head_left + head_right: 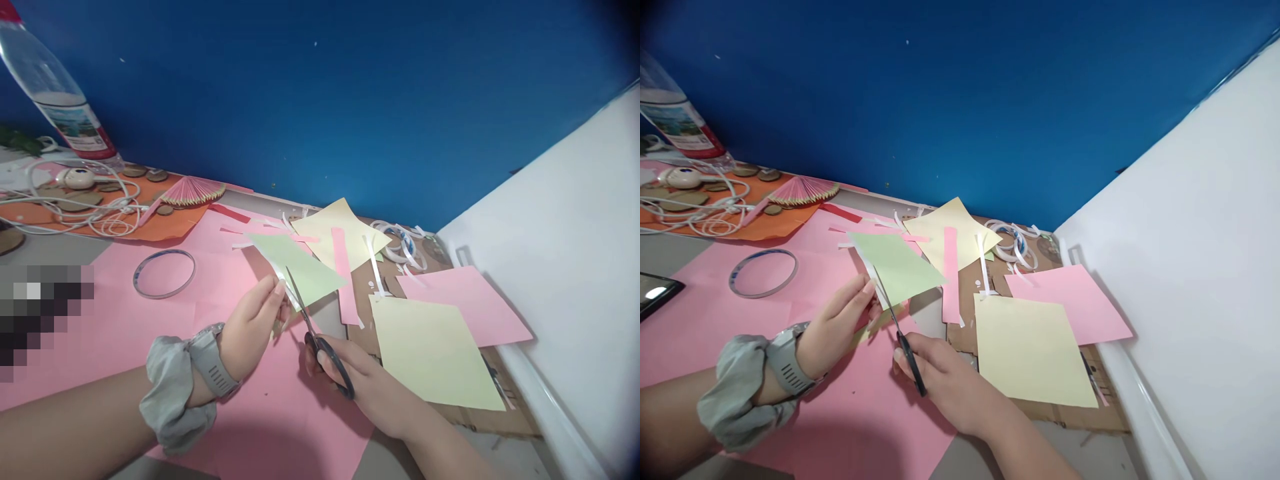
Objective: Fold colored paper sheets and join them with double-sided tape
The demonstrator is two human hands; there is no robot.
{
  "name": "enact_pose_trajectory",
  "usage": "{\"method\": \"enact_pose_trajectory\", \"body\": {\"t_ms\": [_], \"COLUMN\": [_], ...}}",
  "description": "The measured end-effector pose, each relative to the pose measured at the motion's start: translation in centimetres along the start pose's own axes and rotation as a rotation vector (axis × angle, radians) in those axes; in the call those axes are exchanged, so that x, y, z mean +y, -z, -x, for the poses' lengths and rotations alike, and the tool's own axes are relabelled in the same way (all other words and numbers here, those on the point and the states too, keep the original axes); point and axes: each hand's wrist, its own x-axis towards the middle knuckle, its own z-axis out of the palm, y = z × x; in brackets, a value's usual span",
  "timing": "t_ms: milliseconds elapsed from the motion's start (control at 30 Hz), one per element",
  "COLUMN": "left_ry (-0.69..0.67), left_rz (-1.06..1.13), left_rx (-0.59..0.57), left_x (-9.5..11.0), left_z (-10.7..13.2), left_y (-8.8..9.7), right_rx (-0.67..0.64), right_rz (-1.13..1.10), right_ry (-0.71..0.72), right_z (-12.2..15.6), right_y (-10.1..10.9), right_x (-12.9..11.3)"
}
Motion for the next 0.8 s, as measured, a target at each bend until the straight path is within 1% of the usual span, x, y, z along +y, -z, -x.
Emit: {"method": "enact_pose_trajectory", "body": {"t_ms": [133,367,567,800], "left_ry": [0.002,-0.001,0.001,-0.013], "left_rz": [0.014,-0.011,-0.016,-0.014], "left_rx": [0.000,0.003,0.008,0.005], "left_x": [-0.12,-0.07,-0.05,-0.09], "left_z": [0.09,0.30,0.29,0.25], "left_y": [-0.04,0.00,-0.04,-0.02], "right_rx": [0.004,0.000,-0.013,0.023], "right_rz": [0.014,-0.032,0.000,0.046], "right_ry": [0.003,0.000,-0.021,-0.044], "right_z": [-0.07,-0.12,-0.12,-0.20], "right_y": [-0.07,-0.10,-0.05,-0.07], "right_x": [-0.03,0.23,0.00,-0.09]}}
